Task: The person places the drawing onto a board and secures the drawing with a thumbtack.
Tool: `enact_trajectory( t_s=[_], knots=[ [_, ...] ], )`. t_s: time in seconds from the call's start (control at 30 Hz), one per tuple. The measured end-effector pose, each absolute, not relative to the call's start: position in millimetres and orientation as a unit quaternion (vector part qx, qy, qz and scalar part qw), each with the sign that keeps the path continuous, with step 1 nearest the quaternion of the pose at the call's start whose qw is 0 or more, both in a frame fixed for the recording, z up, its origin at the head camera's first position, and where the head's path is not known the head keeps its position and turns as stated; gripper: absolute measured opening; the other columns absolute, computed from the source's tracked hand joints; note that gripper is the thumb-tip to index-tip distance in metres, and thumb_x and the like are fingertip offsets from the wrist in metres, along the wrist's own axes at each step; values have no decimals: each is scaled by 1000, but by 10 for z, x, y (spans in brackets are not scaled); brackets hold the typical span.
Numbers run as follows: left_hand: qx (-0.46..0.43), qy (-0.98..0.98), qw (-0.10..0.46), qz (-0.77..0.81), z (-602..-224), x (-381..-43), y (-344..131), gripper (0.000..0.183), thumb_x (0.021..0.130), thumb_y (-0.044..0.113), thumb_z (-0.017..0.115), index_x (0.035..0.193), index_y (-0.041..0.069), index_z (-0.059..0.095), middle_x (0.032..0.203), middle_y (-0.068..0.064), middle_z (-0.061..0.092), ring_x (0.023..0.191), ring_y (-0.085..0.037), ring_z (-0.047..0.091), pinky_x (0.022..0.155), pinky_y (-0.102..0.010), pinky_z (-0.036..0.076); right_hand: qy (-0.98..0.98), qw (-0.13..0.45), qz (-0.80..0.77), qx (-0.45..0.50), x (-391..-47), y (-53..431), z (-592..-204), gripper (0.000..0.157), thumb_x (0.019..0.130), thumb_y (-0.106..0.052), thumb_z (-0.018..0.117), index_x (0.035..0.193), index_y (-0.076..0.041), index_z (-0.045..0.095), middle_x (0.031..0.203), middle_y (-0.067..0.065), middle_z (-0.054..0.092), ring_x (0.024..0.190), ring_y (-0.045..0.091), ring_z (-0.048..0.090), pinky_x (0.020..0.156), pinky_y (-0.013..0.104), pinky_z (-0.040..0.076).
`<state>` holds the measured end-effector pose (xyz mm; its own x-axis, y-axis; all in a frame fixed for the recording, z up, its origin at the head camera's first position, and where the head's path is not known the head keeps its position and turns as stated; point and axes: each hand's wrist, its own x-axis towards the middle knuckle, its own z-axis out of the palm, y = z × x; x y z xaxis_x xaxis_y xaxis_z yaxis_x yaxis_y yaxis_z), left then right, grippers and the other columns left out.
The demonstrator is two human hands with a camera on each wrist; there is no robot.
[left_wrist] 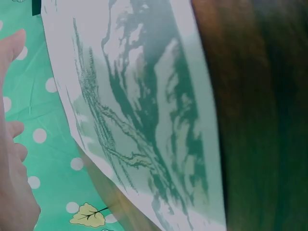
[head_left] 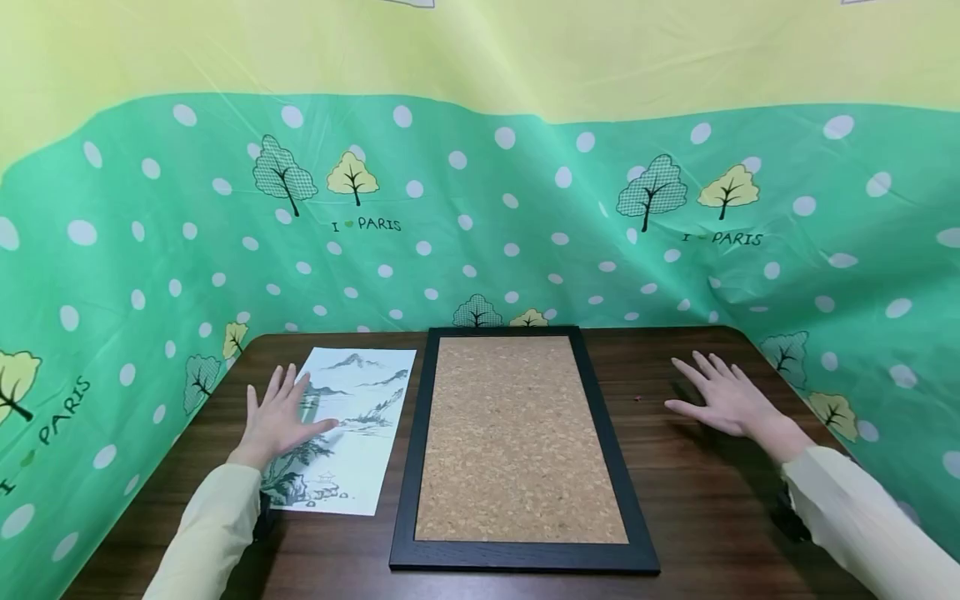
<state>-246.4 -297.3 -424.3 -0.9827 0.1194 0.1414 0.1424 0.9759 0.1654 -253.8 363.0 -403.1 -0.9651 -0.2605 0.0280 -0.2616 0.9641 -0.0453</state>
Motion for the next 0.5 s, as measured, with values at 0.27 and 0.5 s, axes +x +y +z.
enact_trajectory(
  t_s=[0.27,0.5],
  knots=[
    [-67,-991,77,-91,-4233,-2466,-2989,101,73,66,55,141,-2,24,145,-28,14,135,-41,3,98,-65,-8,-991,6,20,132,-2599,3615,-4051,85,84,-62,44,139,1,28,138,37,20,124,55,17,97,66,12],
    [-65,-990,81,-92,-4215,-2450,-3007,100,74,65,56,140,-3,26,145,-29,15,134,-42,5,98,-66,-7,-991,6,23,130,-2602,3576,-4040,84,84,-62,44,139,0,30,138,36,21,124,55,17,98,65,12]
  ],
)
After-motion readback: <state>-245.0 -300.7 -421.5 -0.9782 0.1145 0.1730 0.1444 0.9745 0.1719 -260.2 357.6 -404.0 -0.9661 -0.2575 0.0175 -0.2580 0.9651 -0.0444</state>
